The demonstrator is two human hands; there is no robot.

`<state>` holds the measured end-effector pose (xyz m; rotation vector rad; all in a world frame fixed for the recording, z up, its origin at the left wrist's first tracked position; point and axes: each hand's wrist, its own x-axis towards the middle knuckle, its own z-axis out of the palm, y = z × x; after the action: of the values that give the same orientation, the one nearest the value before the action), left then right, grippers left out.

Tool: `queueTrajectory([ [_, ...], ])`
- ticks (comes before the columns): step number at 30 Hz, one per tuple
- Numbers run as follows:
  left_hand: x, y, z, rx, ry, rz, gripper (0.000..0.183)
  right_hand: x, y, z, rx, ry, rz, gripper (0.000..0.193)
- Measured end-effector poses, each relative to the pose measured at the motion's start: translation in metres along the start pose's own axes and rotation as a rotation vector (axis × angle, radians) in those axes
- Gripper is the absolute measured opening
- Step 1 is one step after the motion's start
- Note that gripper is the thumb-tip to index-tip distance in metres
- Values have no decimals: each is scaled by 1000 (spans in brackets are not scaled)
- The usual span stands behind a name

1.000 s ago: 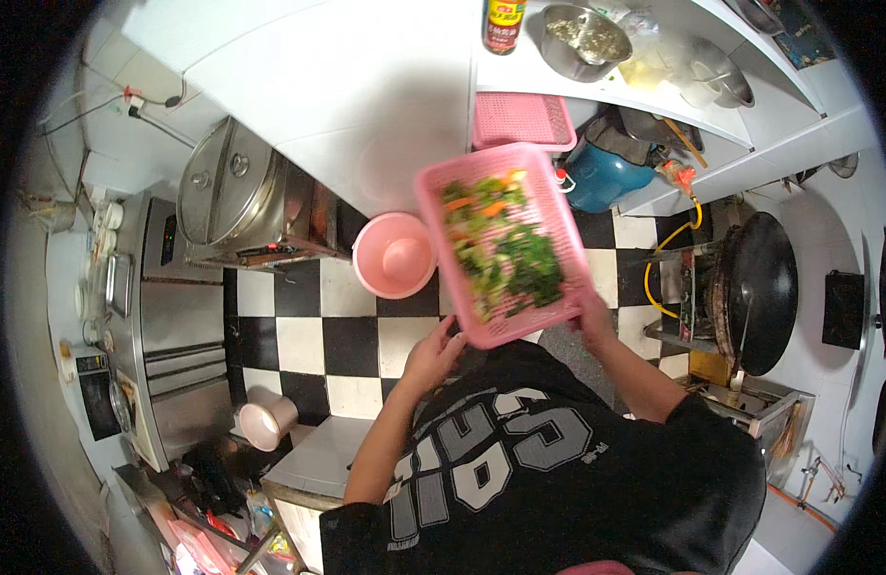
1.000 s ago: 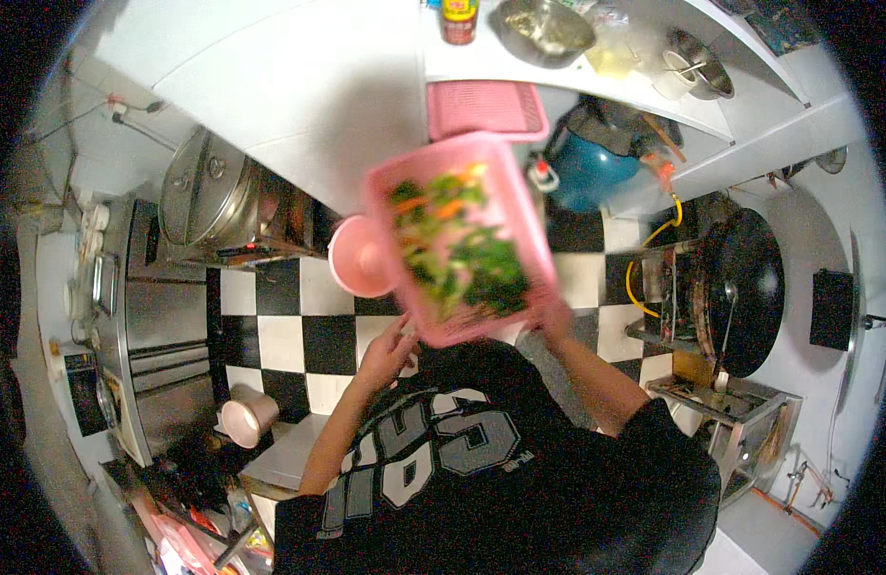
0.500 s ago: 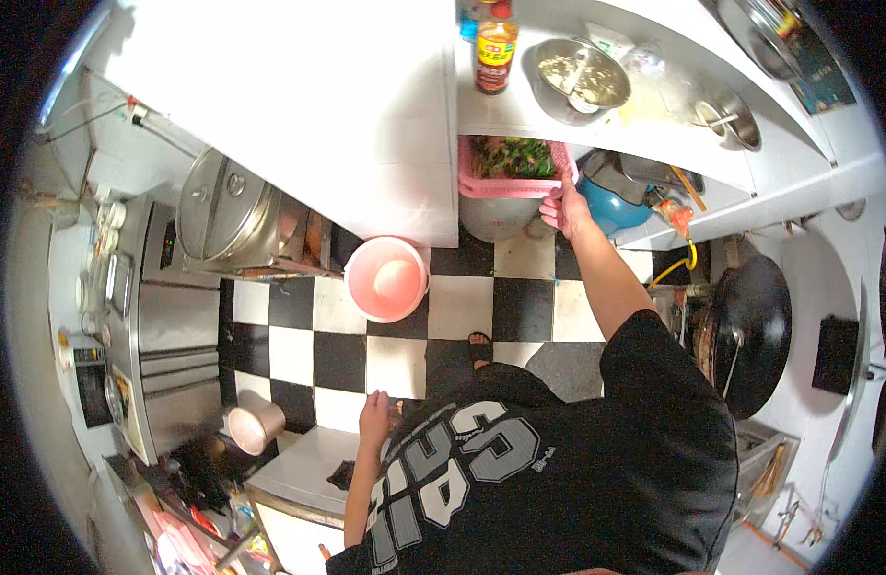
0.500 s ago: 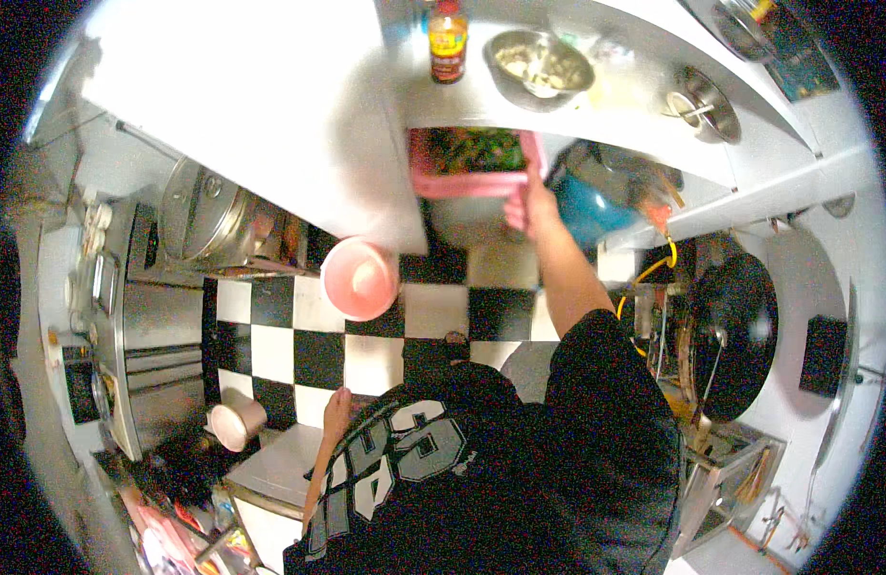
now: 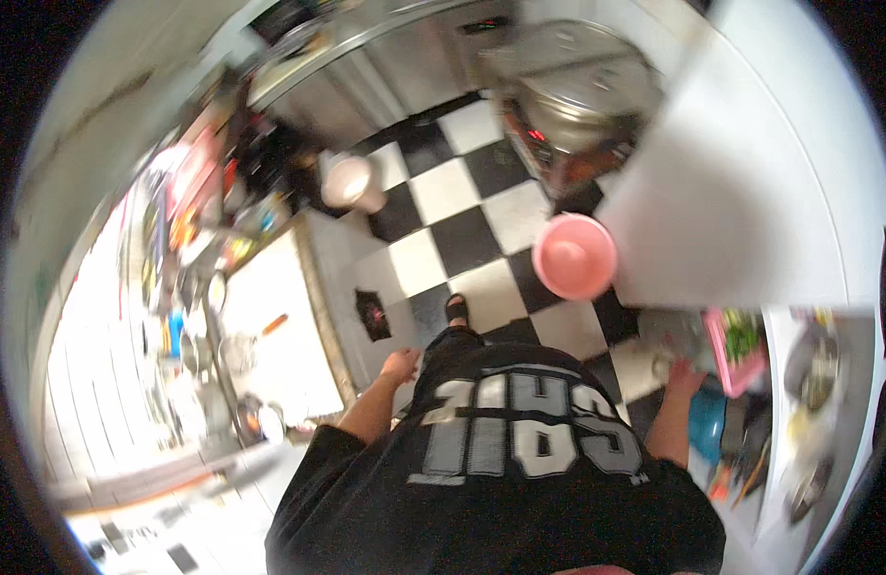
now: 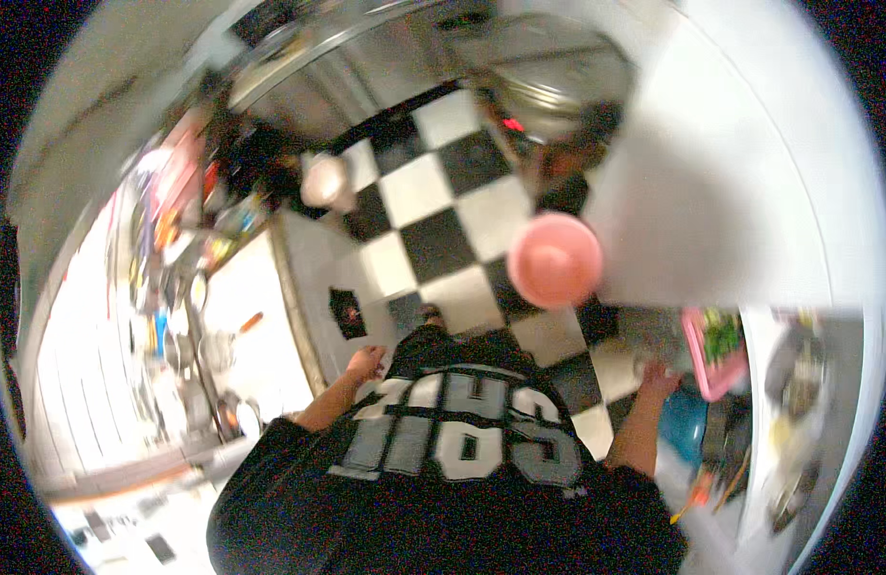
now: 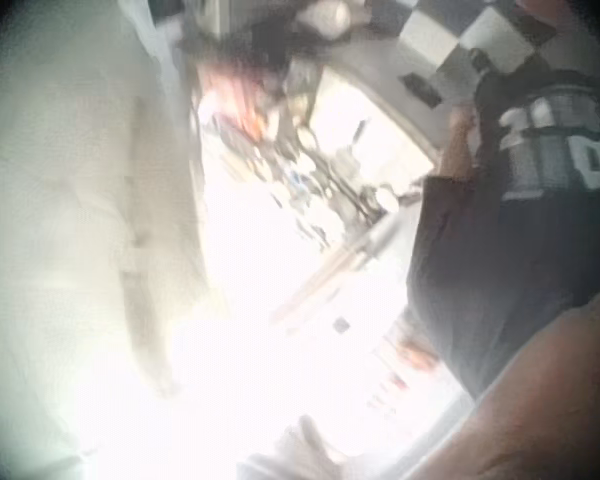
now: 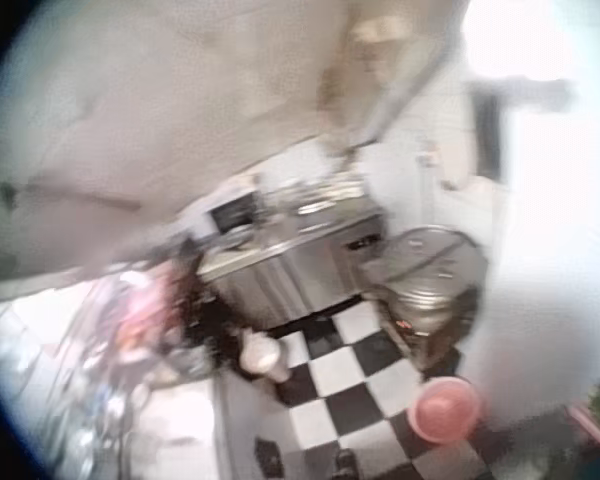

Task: The person retrieves a sauce bottle from a shelf, opens it, and uses a ladle to pour sauce over several trays of prepared food. They then close the bottle, return it to the shelf, and clean a wok and a cutting board.

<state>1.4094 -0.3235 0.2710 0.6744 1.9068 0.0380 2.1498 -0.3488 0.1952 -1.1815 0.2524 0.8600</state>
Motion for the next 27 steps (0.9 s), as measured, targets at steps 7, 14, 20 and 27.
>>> queueTrajectory([
  [7,68,13,-38,156,158,141,62,-67,104,117,-947,-84,406,53],
  [14,136,95,-188,187,485,186,50,-120,241,343,-2054,-1028,-81,51],
  [20,173,151,-321,277,868,282,48,-125,325,519,-1670,-747,274,34],
  [27,236,153,-379,173,1007,145,50,-165,462,744,-1573,-1027,439,34],
])
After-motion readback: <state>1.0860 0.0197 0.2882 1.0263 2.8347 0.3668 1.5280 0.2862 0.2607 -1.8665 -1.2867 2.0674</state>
